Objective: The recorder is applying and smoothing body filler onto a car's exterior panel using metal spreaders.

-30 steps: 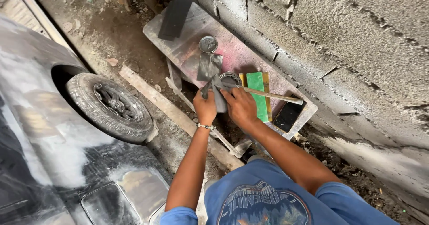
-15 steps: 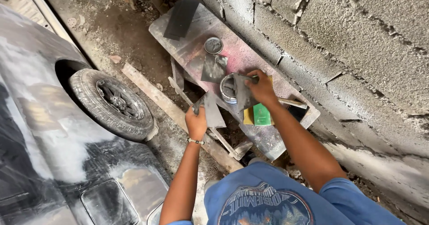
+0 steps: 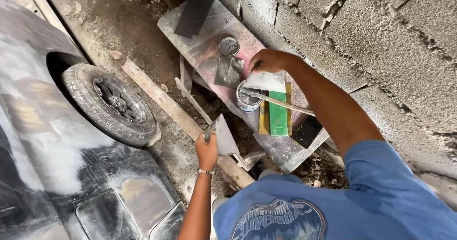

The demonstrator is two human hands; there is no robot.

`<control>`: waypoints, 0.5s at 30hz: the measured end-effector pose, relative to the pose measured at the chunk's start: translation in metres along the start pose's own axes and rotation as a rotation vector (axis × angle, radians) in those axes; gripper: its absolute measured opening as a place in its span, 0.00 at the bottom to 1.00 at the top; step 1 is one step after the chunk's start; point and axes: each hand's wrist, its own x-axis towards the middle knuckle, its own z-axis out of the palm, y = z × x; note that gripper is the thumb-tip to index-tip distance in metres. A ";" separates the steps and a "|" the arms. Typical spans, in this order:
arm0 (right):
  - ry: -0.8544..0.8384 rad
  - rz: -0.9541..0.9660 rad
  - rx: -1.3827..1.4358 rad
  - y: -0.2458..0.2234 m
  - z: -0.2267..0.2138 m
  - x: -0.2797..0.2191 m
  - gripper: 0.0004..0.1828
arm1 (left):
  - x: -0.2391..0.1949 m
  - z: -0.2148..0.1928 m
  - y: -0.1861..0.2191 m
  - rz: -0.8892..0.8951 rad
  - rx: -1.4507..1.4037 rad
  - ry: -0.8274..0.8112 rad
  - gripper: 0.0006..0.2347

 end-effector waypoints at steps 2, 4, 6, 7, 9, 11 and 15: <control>-0.064 -0.003 -0.067 0.008 0.005 0.011 0.13 | -0.006 -0.007 -0.002 -0.042 0.032 0.012 0.09; -0.131 -0.006 -0.136 0.015 0.009 0.014 0.13 | -0.014 -0.012 -0.006 -0.086 0.062 0.024 0.10; -0.127 0.053 -0.148 0.017 0.010 0.015 0.13 | -0.020 -0.017 -0.009 -0.034 0.047 0.086 0.11; -0.138 0.049 -0.150 0.021 0.012 0.014 0.13 | -0.023 -0.018 -0.003 -0.042 0.045 0.094 0.11; -0.095 0.048 -0.167 0.029 0.016 0.009 0.12 | -0.027 -0.020 0.008 0.026 0.115 0.107 0.13; -0.091 0.053 -0.168 0.037 0.016 0.006 0.13 | -0.028 -0.015 0.009 0.009 0.111 0.116 0.13; -0.081 0.108 -0.128 0.041 0.014 -0.010 0.13 | -0.020 0.002 0.027 0.026 -0.002 0.074 0.12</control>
